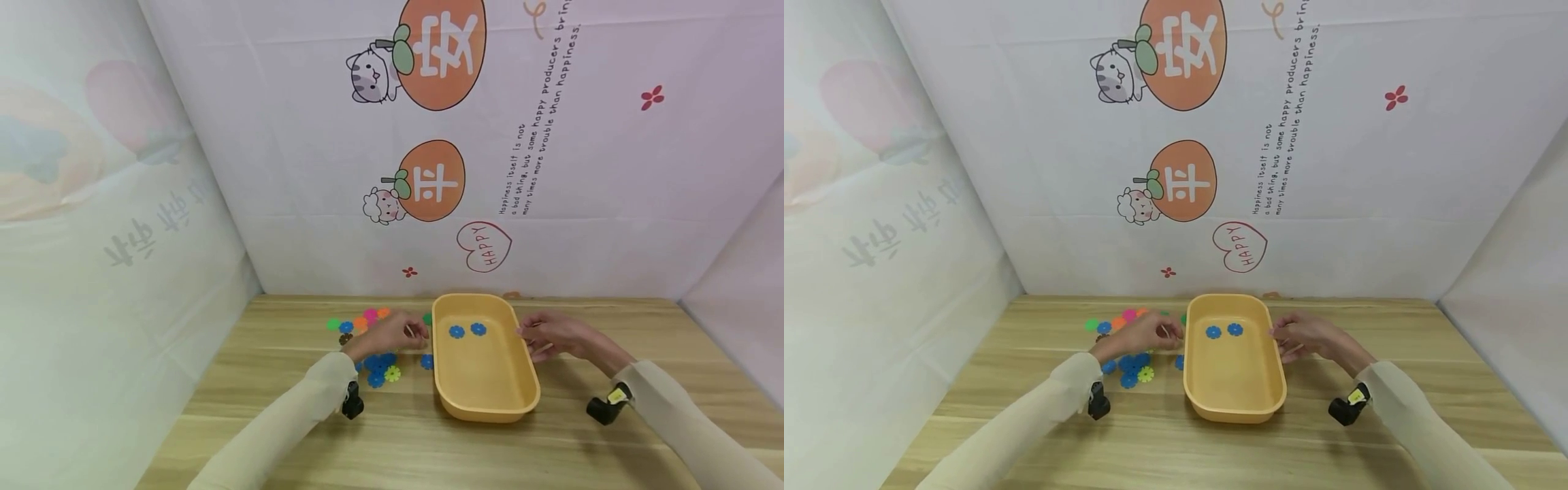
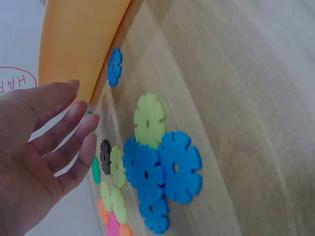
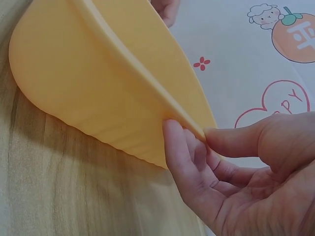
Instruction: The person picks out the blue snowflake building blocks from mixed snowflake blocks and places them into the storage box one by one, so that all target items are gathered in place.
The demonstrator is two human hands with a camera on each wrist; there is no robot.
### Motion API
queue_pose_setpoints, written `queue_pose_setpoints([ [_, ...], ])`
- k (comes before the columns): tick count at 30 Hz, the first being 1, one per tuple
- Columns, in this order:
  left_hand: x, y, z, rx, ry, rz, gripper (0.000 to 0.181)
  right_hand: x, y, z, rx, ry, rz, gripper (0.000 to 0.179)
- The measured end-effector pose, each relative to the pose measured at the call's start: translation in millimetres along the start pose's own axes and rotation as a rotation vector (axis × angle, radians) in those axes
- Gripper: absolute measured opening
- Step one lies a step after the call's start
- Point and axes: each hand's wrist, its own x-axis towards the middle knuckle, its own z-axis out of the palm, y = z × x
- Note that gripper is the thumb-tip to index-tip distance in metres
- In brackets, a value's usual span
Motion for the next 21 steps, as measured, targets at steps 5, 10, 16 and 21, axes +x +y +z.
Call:
queue_pose_setpoints([
  [5,1.2,1.0,6.5,0.062,-0.060,0.004,0.014,1.2,-0.8,-1.1,0.022,-0.011,0.027,0.024],
  [10,1.1,1.7,15.3,0.122,-0.095,-0.009,0.018,1.8,-1.3,-1.8,0.059,-0.011,0.057,0.024],
  [16,2.9,0.7,21.4,0.148,-0.085,0.014,0.024,2.1,-0.6,-3.5,0.140,-0.028,0.076,0.020],
  [21,2.5,-0.3,19.3,0.135,-0.081,-0.013,0.024,3.3,0.8,-2.7,0.181,-0.043,0.071,0.021],
])
